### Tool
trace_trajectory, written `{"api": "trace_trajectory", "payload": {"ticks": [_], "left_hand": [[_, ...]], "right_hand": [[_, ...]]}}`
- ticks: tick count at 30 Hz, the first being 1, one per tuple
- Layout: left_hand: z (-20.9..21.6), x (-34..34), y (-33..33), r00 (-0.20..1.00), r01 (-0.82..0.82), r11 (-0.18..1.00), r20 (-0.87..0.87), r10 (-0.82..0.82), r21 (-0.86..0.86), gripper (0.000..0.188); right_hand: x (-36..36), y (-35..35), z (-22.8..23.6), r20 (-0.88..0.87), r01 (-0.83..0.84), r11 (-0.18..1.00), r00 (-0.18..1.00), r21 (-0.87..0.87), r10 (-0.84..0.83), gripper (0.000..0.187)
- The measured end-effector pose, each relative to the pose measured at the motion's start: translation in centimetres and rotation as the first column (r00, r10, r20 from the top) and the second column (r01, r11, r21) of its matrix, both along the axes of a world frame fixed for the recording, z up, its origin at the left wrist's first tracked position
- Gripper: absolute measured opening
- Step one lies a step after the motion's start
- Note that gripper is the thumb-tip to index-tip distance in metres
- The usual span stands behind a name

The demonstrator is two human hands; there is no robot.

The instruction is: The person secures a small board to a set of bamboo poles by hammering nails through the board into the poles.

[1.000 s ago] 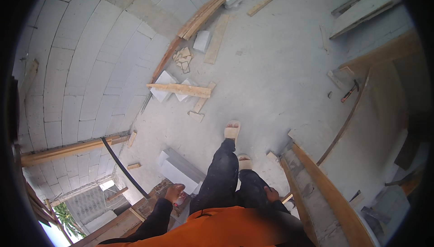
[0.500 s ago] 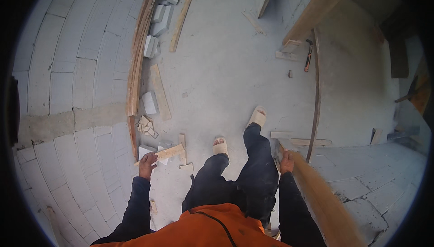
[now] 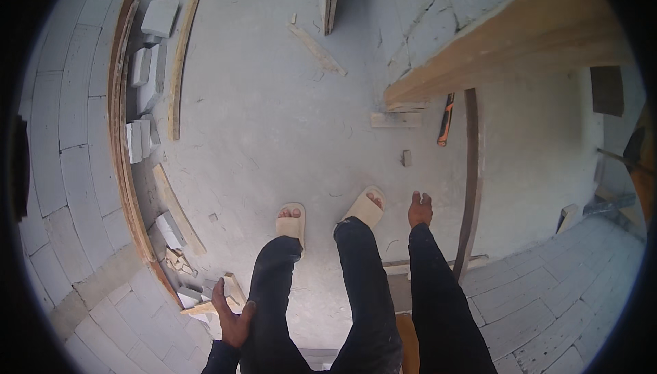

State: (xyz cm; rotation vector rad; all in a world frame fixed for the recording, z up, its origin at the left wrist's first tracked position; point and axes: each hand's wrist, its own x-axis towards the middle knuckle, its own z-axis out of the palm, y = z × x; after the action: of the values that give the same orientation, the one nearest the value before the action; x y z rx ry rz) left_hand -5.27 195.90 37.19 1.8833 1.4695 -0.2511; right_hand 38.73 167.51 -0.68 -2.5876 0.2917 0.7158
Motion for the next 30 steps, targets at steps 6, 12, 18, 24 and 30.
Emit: {"api": "trace_trajectory", "payload": {"ticks": [6,12,18,24,30], "left_hand": [[-7.2,9.0,7.3,0.965,0.242,0.955,-0.057,-0.254,-0.17,0.091],[-9.1,10.4,9.7,0.959,0.283,0.932,0.043,-0.28,-0.226,0.074],[-9.0,10.4,9.5,0.935,0.351,0.909,0.14,-0.327,-0.225,0.067],[-9.2,12.7,10.8,0.915,0.403,0.9,0.103,-0.391,-0.167,0.061],[-10.3,12.8,10.4,0.9,0.436,0.878,0.085,-0.428,-0.195,0.056]], "right_hand": [[20.6,4.6,-17.7,0.353,-0.107,0.992,0.928,-0.064,0.123,0.076],[23.8,4.0,-21.4,0.116,-0.28,0.791,0.908,-0.544,0.402,0.049],[26.0,-3.6,-23.9,0.034,-0.428,0.813,0.877,-0.395,0.479,0.039],[23.0,3.6,-22.2,0.384,-0.084,0.981,0.912,-0.175,0.146,0.054],[23.4,-2.4,-23.9,0.04,-0.309,0.946,0.949,-0.101,0.314,0.069]]}}
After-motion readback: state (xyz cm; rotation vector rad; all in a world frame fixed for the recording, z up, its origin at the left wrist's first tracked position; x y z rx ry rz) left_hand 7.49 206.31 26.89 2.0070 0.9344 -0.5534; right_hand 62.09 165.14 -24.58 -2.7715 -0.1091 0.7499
